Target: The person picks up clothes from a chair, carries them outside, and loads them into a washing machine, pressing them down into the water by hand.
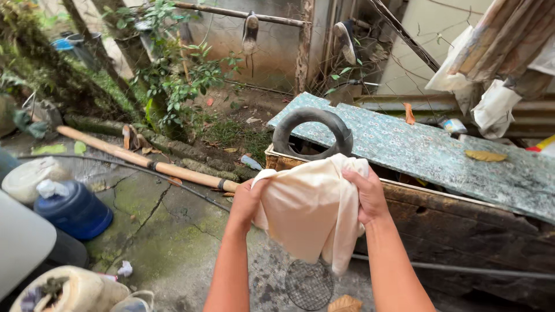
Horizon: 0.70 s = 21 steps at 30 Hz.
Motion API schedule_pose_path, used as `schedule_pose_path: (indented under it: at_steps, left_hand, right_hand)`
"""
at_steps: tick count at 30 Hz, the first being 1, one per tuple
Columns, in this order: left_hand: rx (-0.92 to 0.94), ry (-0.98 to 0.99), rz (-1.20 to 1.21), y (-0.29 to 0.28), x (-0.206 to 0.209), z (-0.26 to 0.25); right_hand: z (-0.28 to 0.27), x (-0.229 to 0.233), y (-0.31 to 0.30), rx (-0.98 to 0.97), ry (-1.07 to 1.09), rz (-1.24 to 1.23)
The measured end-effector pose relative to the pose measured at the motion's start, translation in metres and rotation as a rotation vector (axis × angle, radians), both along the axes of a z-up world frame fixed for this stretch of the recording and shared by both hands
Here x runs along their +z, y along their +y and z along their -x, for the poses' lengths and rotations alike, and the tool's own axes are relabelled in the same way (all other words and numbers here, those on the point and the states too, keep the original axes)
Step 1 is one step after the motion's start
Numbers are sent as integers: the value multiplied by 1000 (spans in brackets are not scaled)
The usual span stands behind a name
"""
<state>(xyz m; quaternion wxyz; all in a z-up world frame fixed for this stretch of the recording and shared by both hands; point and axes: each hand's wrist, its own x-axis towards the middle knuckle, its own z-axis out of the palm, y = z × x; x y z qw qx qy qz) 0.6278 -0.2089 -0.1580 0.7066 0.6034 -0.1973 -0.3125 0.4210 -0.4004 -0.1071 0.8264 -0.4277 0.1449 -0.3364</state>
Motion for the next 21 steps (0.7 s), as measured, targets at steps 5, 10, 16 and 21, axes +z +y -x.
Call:
schedule_pose_path:
  at_steps: [5, 10, 16, 21]
  left_hand:
    - [-44, -88, 0, -12, 3, -36]
    - [25, -983, -247, -10, 22, -37]
    - [-559, -273, -168, -35, 43, 9]
    - [-223, -553, 34, -41, 48, 30]
  right_hand:
    - [-22, -2, 5, -65, -71, 9]
    - [-32, 3, 17, -75, -102, -28]
    - [-43, 11, 43, 44, -109, -3]
    - [-36, 17, 43, 136, -245, 38]
